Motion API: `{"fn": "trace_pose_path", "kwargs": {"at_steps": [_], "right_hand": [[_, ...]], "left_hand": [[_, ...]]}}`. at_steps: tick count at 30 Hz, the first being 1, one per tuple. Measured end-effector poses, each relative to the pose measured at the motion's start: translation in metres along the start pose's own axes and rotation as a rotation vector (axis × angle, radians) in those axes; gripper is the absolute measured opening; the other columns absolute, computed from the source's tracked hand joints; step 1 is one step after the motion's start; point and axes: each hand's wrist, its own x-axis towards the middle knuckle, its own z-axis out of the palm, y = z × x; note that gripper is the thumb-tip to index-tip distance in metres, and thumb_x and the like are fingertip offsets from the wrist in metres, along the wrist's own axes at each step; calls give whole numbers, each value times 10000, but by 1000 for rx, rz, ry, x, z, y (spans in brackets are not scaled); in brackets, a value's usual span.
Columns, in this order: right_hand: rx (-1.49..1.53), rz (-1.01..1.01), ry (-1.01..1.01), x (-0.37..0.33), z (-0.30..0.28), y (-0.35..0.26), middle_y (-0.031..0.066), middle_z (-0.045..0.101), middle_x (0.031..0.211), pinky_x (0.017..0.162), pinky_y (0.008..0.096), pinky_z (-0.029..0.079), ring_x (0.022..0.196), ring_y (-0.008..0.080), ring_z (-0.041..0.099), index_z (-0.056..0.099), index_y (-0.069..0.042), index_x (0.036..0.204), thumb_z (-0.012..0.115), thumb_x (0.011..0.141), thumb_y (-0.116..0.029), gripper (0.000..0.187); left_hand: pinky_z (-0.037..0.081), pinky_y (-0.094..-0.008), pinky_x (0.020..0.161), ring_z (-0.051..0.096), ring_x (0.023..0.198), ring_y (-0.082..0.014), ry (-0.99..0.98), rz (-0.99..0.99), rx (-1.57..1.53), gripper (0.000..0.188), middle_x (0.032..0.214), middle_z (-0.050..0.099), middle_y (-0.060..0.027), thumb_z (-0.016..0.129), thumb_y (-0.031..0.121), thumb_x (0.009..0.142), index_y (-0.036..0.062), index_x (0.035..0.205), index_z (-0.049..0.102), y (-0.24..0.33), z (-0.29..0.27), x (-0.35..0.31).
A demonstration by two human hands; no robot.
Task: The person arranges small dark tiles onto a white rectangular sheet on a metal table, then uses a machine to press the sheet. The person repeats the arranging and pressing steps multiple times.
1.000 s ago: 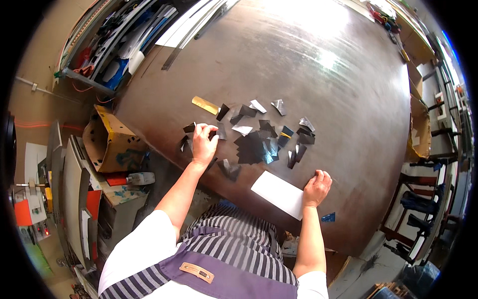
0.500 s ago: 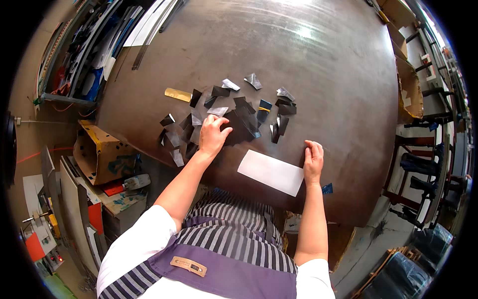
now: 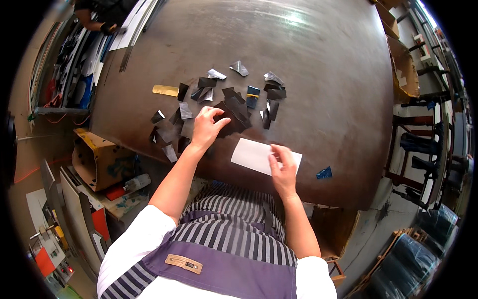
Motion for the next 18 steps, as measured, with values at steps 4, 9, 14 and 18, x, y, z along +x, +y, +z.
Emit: {"fn": "trace_pose_path", "kwargs": {"at_steps": [4, 9, 14, 18], "right_hand": [[934, 572, -184, 3, 14, -8, 120, 648, 1126, 812, 303, 542, 951, 178, 645, 617, 23, 1230, 581, 1004, -176, 303], [925, 607, -250, -4, 8, -10, 51, 686, 972, 740, 245, 519, 840, 112, 631, 652, 7, 1193, 681, 929, -116, 293], [82, 197, -57, -12, 4, 25, 35, 678, 895, 711, 303, 513, 802, 179, 652, 677, -71, 1158, 673, 866, -45, 294], [-415, -68, 22, -16, 14, 29, 103, 655, 927, 742, 402, 517, 840, 331, 628, 681, -88, 1095, 644, 837, -61, 262]], "left_hand": [[509, -342, 735, 580, 809, -220, -60, 144, -187, 425, 1042, 557, -85, 842, 215, 716, 66, 1055, 634, 41, 4, -40], [510, -366, 812, 579, 948, -269, -126, 273, -240, 510, 1141, 516, -113, 836, 173, 718, 68, 1137, 566, 37, 33, -86], [505, -374, 856, 588, 1022, -289, -195, 382, -109, 332, 1132, 566, -114, 716, 78, 789, 33, 1100, 611, 28, 39, -108], [495, -377, 899, 584, 1073, -281, -282, 674, 82, 398, 1248, 570, -95, 673, 52, 789, 41, 1184, 632, 20, 57, -125]]}}
